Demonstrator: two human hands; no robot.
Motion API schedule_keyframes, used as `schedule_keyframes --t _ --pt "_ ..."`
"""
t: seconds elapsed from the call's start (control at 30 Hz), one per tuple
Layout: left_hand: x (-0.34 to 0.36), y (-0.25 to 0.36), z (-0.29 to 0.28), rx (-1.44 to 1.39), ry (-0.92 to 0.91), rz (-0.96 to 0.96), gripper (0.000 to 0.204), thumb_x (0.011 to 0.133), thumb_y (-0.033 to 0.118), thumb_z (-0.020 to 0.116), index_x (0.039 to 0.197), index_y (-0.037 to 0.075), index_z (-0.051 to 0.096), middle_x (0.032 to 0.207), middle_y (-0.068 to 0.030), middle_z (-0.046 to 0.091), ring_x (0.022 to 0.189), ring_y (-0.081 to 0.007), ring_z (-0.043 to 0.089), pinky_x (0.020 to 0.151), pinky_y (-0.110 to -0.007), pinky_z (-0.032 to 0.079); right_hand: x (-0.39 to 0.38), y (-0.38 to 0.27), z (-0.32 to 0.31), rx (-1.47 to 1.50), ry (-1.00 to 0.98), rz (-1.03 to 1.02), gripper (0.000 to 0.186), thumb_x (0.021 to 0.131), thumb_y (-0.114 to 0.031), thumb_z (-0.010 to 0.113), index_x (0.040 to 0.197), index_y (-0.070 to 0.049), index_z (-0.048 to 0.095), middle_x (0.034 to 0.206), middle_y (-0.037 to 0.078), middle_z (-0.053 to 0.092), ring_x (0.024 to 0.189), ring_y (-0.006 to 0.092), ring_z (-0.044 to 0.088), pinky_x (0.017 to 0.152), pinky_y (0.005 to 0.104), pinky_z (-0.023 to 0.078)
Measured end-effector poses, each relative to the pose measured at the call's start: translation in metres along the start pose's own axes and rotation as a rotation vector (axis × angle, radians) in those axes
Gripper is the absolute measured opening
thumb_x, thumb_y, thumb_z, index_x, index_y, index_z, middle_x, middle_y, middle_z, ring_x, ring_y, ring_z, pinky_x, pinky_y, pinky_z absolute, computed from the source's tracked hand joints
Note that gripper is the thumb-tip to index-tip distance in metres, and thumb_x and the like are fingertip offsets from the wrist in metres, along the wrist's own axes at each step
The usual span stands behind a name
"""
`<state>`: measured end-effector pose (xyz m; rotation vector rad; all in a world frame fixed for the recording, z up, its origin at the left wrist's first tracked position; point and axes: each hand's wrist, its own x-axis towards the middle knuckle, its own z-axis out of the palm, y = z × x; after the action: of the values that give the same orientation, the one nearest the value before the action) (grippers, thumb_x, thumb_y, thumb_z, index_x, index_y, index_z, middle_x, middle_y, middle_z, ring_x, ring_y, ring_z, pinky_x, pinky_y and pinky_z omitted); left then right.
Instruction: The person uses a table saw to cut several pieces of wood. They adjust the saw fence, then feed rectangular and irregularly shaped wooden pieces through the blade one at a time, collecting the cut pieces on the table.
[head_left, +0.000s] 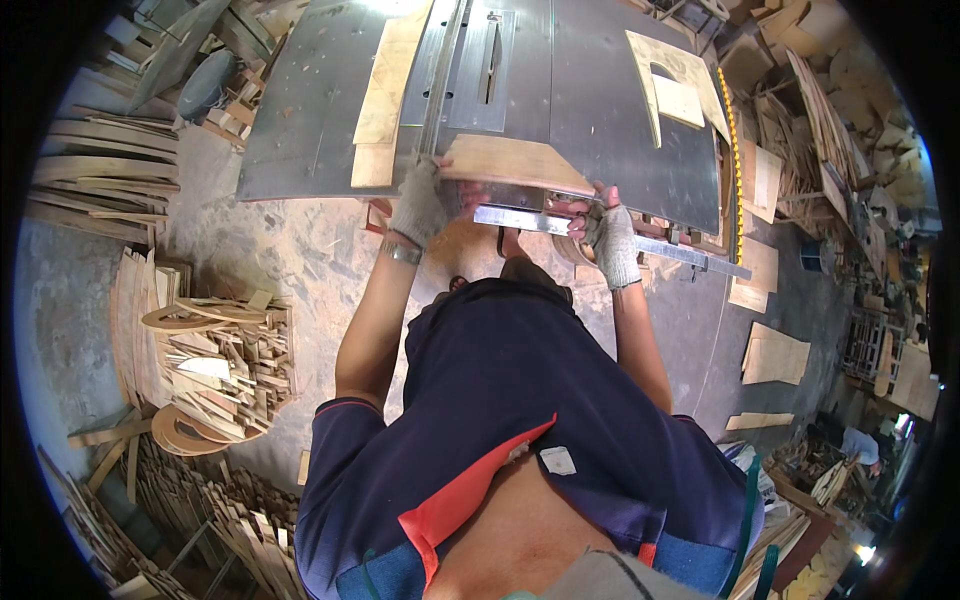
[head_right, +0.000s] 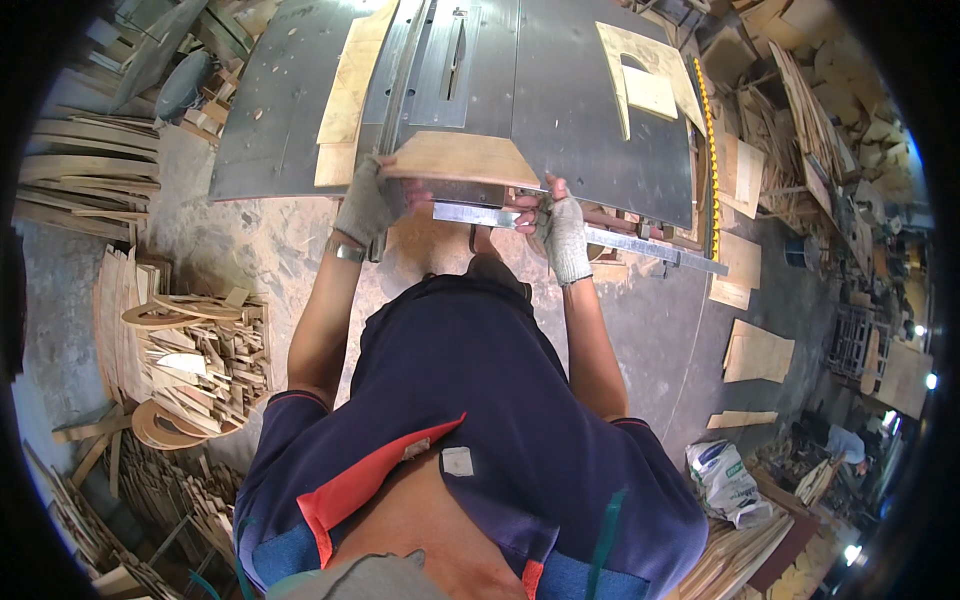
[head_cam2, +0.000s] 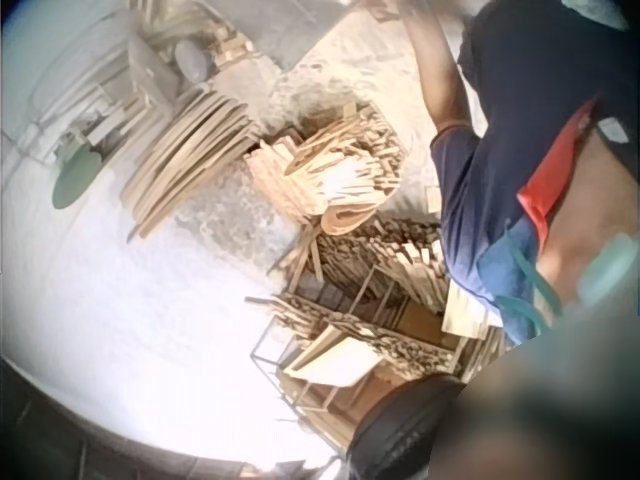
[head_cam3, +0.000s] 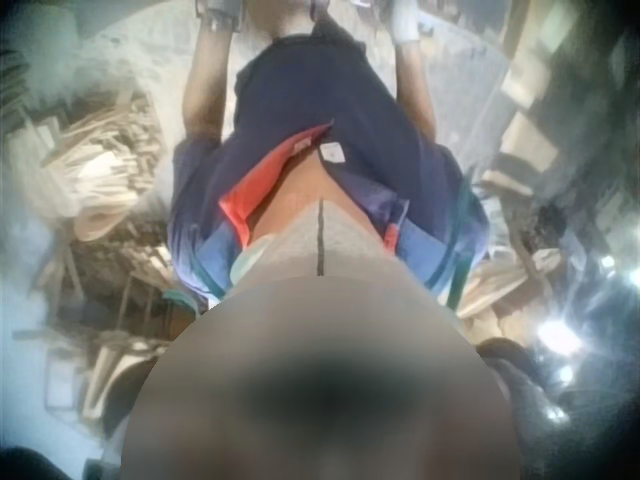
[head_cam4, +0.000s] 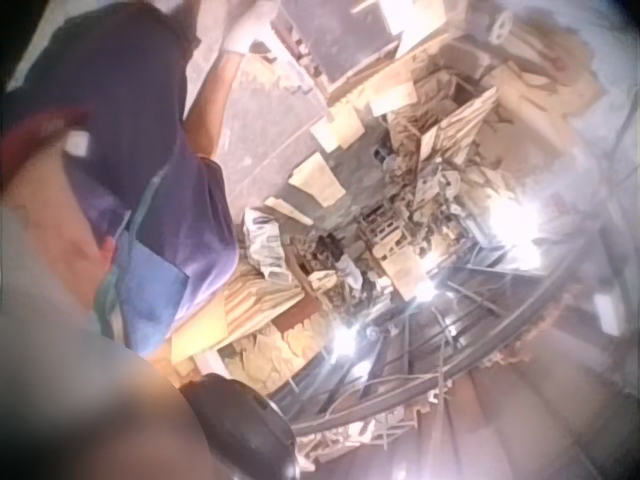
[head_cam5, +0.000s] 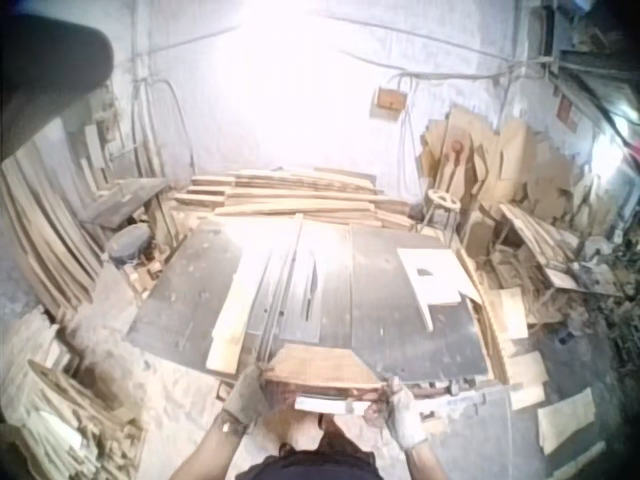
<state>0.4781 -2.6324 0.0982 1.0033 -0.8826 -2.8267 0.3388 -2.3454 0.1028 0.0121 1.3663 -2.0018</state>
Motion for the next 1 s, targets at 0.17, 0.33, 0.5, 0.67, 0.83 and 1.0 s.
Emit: schedule_keyframes --t 0.17,0.33,0.5,0.67,0.83,1.0 --pt "-0.013 -0.067 -0.054 0.225 0.078 -0.137 0.035 0.102 0.030 0.051 0.123 0.002 0.054 0.100 -0.0212 0.069 0.077 -0.0334 0.071 0.074 -0.046 0.060 -0.002 0.013 -0.009 -0.782 -0.064 0.108 0.028 0.094 -0.010 0.058 0.119 0.002 0.054 0.076 0.007 0.063 0.058 0.0146 0.062 0.053 0.0305 0.052" --pt "-0.003 -0.119 -0.100 0.399 0.266 -0.013 0.022 0.100 0.021 0.057 0.110 0.000 0.055 0.093 -0.0170 0.068 0.079 -0.0304 0.072 0.065 -0.038 0.060 0.006 0.072 -0.018 -1.101 -0.274 0.152 0.055 0.083 -0.017 0.072 0.129 0.001 0.049 0.098 0.020 0.070 0.079 0.0277 0.070 0.070 0.0373 0.057" --pt "0.001 -0.135 -0.125 0.158 0.278 -0.019 0.025 0.104 0.029 0.056 0.112 0.005 0.057 0.103 -0.0155 0.070 0.087 -0.0290 0.073 0.071 -0.038 0.059 0.031 0.110 -0.012 -1.377 -0.235 0.057 0.079 0.076 -0.027 0.079 0.138 0.004 0.041 0.115 0.033 0.065 0.113 0.0473 0.062 0.095 0.0464 0.052" --pt "-0.012 -0.135 -0.120 0.492 0.364 -0.083 0.034 0.102 0.028 0.059 0.123 0.002 0.055 0.106 -0.0157 0.071 0.088 -0.0242 0.073 0.073 -0.034 0.058 0.048 0.139 0.000 -1.476 -0.180 0.068 0.089 0.078 -0.027 0.080 0.147 0.005 0.033 0.120 0.032 0.065 0.108 0.0463 0.065 0.091 0.0495 0.053" --pt "-0.014 -0.127 -0.111 0.867 0.355 0.321 0.028 0.097 0.011 0.062 0.121 -0.002 0.058 0.093 -0.0110 0.070 0.079 -0.0150 0.068 0.069 -0.029 0.054 0.048 0.134 0.000 -1.729 -0.310 -0.079 0.086 0.082 -0.024 0.077 0.153 -0.007 0.031 0.109 0.024 0.069 0.097 0.0398 0.070 0.080 0.0499 0.056" --pt "-0.028 -0.096 -0.112 0.718 0.577 0.666 0.029 0.092 -0.001 0.059 0.121 -0.002 0.057 0.092 -0.0094 0.065 0.077 -0.0098 0.059 0.067 -0.026 0.051 0.032 0.067 0.018 -1.701 -0.357 -0.613 0.057 0.085 -0.024 0.074 0.136 -0.014 0.052 0.091 0.015 0.071 0.082 0.0314 0.072 0.067 0.0433 0.056"
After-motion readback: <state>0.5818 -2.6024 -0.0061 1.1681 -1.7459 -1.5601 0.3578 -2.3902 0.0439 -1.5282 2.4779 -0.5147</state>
